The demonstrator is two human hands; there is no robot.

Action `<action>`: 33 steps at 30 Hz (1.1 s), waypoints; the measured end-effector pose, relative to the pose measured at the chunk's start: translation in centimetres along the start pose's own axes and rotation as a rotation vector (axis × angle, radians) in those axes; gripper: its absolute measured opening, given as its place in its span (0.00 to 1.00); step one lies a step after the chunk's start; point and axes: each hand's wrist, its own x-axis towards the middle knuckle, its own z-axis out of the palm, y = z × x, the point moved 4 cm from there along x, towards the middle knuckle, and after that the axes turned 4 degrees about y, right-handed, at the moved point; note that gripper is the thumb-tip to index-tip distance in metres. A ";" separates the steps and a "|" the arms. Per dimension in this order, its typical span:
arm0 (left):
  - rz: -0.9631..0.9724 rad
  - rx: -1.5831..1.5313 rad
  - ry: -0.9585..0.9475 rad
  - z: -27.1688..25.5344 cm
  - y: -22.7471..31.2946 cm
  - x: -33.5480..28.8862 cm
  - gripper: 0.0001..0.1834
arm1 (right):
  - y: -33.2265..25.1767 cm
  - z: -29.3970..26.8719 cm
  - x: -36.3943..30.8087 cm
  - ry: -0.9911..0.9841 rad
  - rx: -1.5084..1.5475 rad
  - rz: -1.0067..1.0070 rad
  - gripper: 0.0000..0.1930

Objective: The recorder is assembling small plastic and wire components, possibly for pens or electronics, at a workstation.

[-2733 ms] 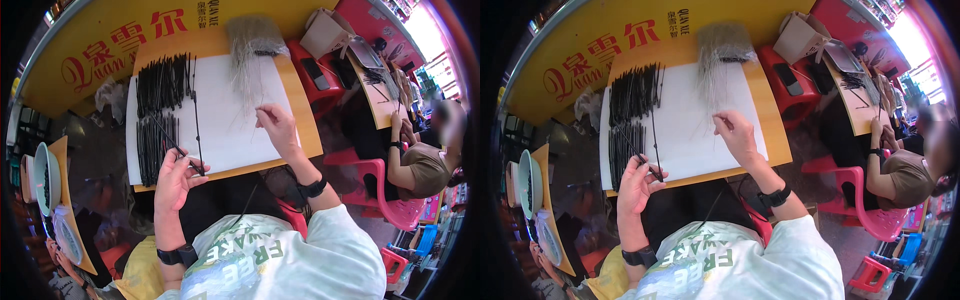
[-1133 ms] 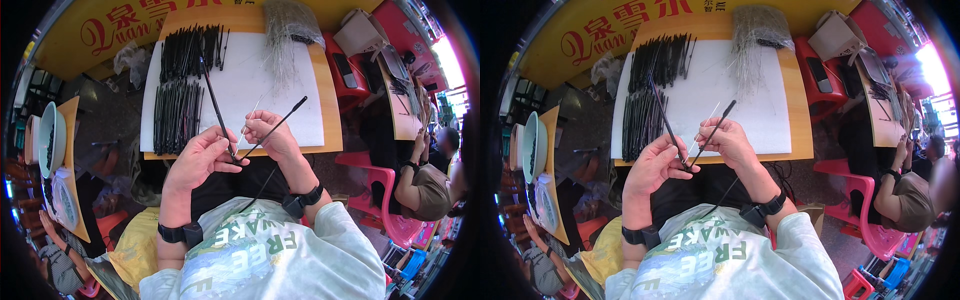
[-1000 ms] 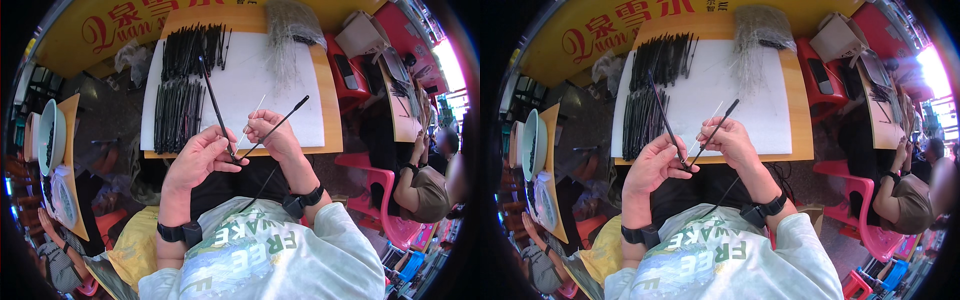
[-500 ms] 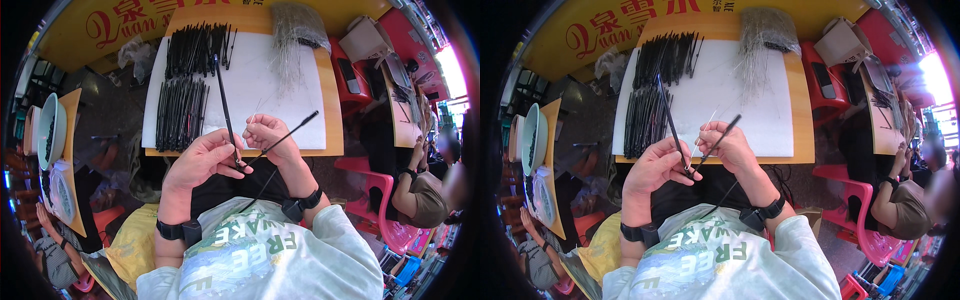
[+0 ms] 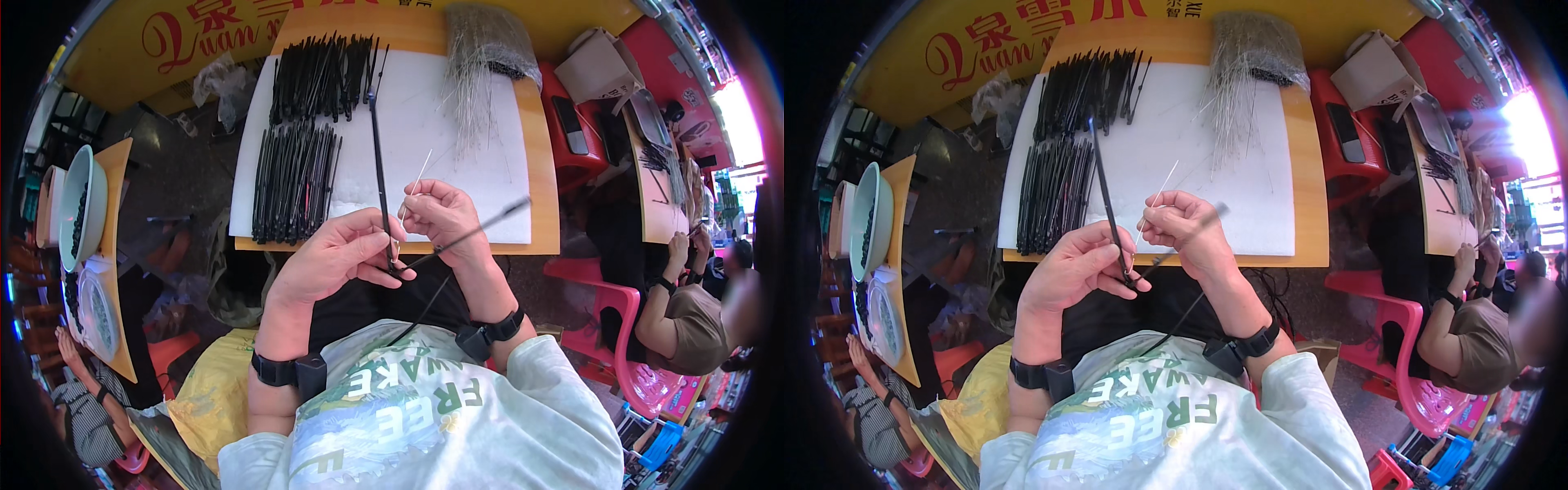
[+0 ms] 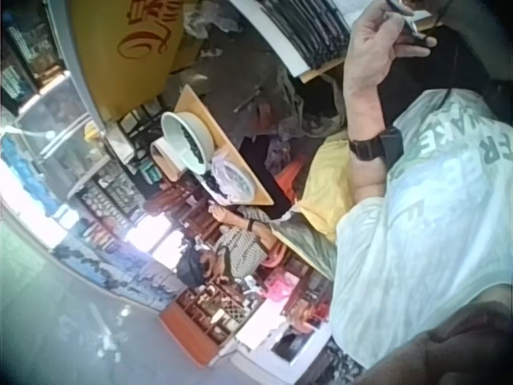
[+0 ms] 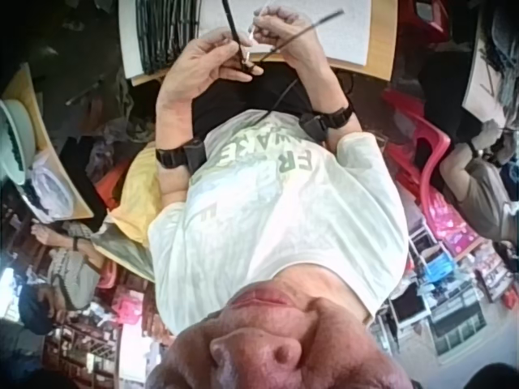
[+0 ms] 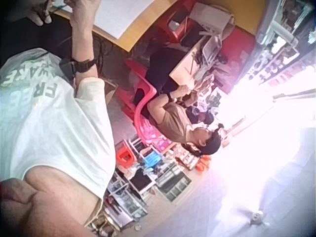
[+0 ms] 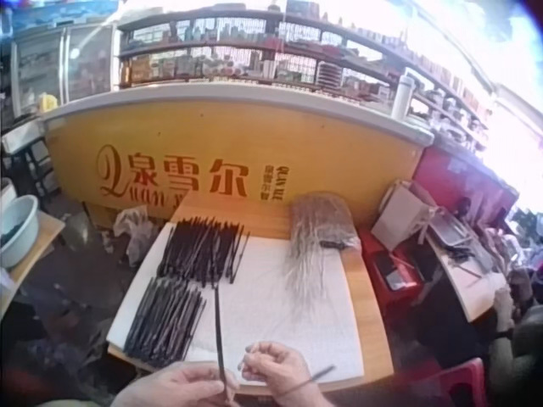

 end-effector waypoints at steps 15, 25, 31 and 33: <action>0.054 0.174 0.299 -1.4 -0.5 0.5 0.04 | -4.5 1.9 -3.6 0.089 -0.303 -0.422 0.09; 0.039 0.166 0.314 -1.4 -1.0 0.3 0.04 | -4.4 1.0 -3.8 -0.112 -0.502 -0.232 0.15; 0.006 0.227 0.200 -0.6 -1.0 0.2 0.04 | -3.8 0.8 -3.6 -0.094 -0.230 -0.211 0.06; 0.003 0.245 0.202 -0.5 -0.9 0.2 0.05 | -3.6 0.9 -3.7 -0.103 -0.202 -0.218 0.06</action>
